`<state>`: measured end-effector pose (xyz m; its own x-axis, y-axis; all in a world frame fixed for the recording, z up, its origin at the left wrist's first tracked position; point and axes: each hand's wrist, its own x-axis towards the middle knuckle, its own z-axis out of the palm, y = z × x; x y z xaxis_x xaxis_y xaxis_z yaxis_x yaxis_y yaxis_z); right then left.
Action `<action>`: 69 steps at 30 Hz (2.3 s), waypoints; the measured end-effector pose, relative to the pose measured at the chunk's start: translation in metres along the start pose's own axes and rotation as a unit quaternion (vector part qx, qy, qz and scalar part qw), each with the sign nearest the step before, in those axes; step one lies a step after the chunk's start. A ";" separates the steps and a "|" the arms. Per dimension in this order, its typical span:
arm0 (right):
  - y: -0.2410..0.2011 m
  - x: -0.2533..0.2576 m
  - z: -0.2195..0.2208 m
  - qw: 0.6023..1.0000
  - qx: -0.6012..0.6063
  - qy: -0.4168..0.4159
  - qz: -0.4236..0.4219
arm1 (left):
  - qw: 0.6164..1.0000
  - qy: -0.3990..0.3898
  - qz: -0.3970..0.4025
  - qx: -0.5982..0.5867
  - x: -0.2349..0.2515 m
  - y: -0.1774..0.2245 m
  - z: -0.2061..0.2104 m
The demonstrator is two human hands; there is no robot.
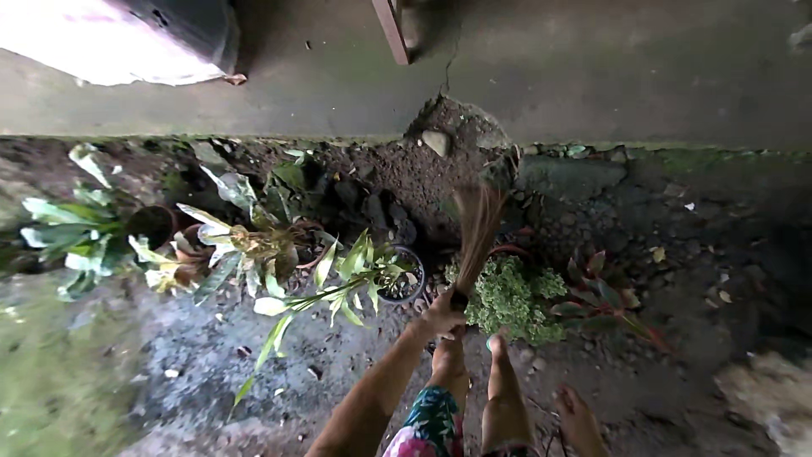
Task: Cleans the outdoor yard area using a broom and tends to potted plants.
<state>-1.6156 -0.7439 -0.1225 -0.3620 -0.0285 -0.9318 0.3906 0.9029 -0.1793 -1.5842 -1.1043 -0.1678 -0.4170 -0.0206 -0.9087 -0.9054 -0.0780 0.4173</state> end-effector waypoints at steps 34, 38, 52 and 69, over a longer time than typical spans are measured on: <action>0.031 -0.001 -0.006 0.998 0.054 0.023 -0.003 | 0.979 0.180 0.083 0.049 0.003 0.040 -0.001; 0.025 0.005 -0.002 0.999 0.037 0.019 0.002 | 0.986 0.105 0.016 0.127 0.057 0.095 0.025; 0.023 0.005 -0.009 0.999 0.044 0.000 0.008 | 0.934 0.091 0.003 0.344 -0.020 0.077 -0.013; -0.066 -0.008 0.003 0.979 0.107 -0.030 -0.168 | 0.994 0.101 0.023 -0.044 -0.113 -0.005 -0.051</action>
<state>-1.6359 -0.8050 -0.1038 -0.4529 -0.3393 -0.8245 0.4293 0.7275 -0.5352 -1.5282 -1.1525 -0.0676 -0.4255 -0.2257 -0.8763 -0.8712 -0.1599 0.4642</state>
